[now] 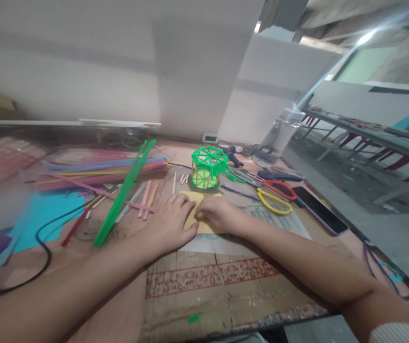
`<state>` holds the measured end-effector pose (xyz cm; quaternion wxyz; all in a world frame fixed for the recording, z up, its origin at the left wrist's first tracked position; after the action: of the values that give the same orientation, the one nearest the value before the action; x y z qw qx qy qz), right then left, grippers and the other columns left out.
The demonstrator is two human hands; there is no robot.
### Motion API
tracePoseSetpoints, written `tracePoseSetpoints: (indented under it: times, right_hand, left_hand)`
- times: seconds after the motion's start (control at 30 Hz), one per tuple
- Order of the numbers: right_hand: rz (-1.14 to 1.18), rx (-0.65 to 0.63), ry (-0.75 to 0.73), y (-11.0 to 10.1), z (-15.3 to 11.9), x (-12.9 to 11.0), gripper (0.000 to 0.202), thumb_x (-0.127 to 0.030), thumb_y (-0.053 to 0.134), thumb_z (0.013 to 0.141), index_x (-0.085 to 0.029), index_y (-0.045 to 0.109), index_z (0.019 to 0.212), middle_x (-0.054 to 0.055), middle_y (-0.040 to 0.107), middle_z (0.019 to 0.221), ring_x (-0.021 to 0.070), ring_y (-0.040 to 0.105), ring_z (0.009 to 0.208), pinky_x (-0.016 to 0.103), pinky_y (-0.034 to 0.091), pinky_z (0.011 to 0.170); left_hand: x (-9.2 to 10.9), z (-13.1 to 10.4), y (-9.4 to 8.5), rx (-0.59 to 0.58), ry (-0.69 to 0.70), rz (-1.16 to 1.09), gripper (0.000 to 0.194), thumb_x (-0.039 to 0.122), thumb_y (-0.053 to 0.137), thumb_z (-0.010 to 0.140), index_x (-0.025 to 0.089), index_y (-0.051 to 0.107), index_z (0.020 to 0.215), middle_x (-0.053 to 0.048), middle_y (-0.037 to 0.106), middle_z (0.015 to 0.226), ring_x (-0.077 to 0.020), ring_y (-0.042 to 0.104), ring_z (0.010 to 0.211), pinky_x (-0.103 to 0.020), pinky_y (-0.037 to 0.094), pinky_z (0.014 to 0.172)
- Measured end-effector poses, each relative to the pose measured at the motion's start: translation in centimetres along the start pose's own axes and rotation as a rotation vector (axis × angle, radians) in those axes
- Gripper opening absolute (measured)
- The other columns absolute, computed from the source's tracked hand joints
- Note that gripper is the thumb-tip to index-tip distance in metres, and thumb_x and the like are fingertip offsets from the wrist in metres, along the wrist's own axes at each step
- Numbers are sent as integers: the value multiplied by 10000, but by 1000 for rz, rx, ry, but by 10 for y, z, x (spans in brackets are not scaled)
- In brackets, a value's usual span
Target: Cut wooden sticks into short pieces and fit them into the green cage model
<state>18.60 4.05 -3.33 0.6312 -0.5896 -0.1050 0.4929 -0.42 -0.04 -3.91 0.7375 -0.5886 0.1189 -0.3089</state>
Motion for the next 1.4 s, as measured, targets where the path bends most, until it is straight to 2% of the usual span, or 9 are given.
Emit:
tracePoseSetpoints:
  times: [0.2, 0.3, 0.47, 0.57, 0.67, 0.73, 0.83, 1.07, 1.4]
  right_hand:
    - [109, -9, 36, -3, -1, 2, 101, -109, 676, 840, -180, 717, 782, 53, 718, 815, 177, 645, 815, 295, 478, 804]
    - [193, 78, 124, -10, 1, 11, 112, -142, 665, 842, -166, 698, 739, 62, 697, 781, 188, 624, 808, 325, 468, 821]
    - [445, 215, 250, -20, 2, 4, 321, -418, 457, 989, -180, 617, 846, 24, 631, 725, 141, 570, 642, 287, 486, 669]
    - [899, 235, 309, -24, -4, -17, 310, -500, 518, 952, -202, 573, 884, -22, 569, 679, 103, 497, 552, 247, 462, 602]
    - [1424, 212, 416, -27, -8, -36, 250, -396, 739, 821, -199, 589, 860, -43, 546, 643, 86, 465, 537, 224, 438, 586]
    - [1536, 193, 467, -27, -10, -42, 205, -330, 754, 819, -192, 604, 844, -41, 561, 634, 83, 464, 531, 221, 433, 580]
    - [1567, 174, 489, -27, -9, -42, 190, -312, 753, 832, -183, 615, 820, -37, 588, 627, 80, 480, 524, 218, 434, 578]
    - [1463, 157, 417, -25, -7, -39, 365, -477, 825, 744, -181, 616, 779, -9, 698, 702, 85, 565, 549, 201, 446, 551]
    - [1089, 192, 262, -21, -12, -39, 242, -354, 752, 826, -201, 769, 1014, -23, 655, 678, 89, 560, 593, 245, 485, 610]
  left_hand:
    - [1, 0, 0, -8, 1, -6, 366, 390, 533, 895, 157, 626, 1161, -121, 600, 1132, -312, 544, 1077, -472, 452, 903]
    - [1, 0, 0, -16, -14, -5, 415, 396, 556, 883, 136, 617, 1201, -130, 599, 1150, -323, 539, 1095, -481, 450, 918]
    - [-1, 0, -1, -17, -24, -23, 434, 397, 564, 877, 138, 611, 1221, -133, 598, 1164, -320, 540, 1099, -476, 450, 927]
    - [-1, 0, 0, -20, -4, -38, 416, 407, 548, 885, 144, 611, 1202, -135, 590, 1167, -318, 537, 1099, -476, 448, 930]
    - [-2, 0, 1, -29, -4, -37, 375, 408, 544, 887, 164, 617, 1162, -127, 586, 1153, -315, 536, 1094, -474, 445, 927]
    - [-2, 0, 1, -25, -7, -36, 365, 411, 543, 888, 176, 618, 1157, -120, 586, 1144, -310, 537, 1087, -469, 445, 918]
    - [-2, 1, 1, -32, -8, -41, 378, 413, 537, 893, 183, 615, 1183, -118, 584, 1153, -310, 538, 1082, -472, 447, 910]
    - [0, 0, -3, -28, -13, -66, 346, 392, 535, 901, 184, 618, 1165, -116, 583, 1143, -300, 547, 1071, -467, 444, 929]
    - [-1, 0, -2, -25, -18, -62, 408, 429, 537, 909, 162, 602, 1211, -139, 589, 1165, -322, 548, 1094, -487, 455, 926]
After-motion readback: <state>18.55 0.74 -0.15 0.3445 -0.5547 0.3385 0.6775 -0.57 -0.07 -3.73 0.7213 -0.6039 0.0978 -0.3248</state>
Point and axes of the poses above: each hand's wrist, its own z-axis towards the middle knuckle, its own y-axis out of the palm, x = y × z, the point moved 1 cm from there along z, towards the middle knuckle
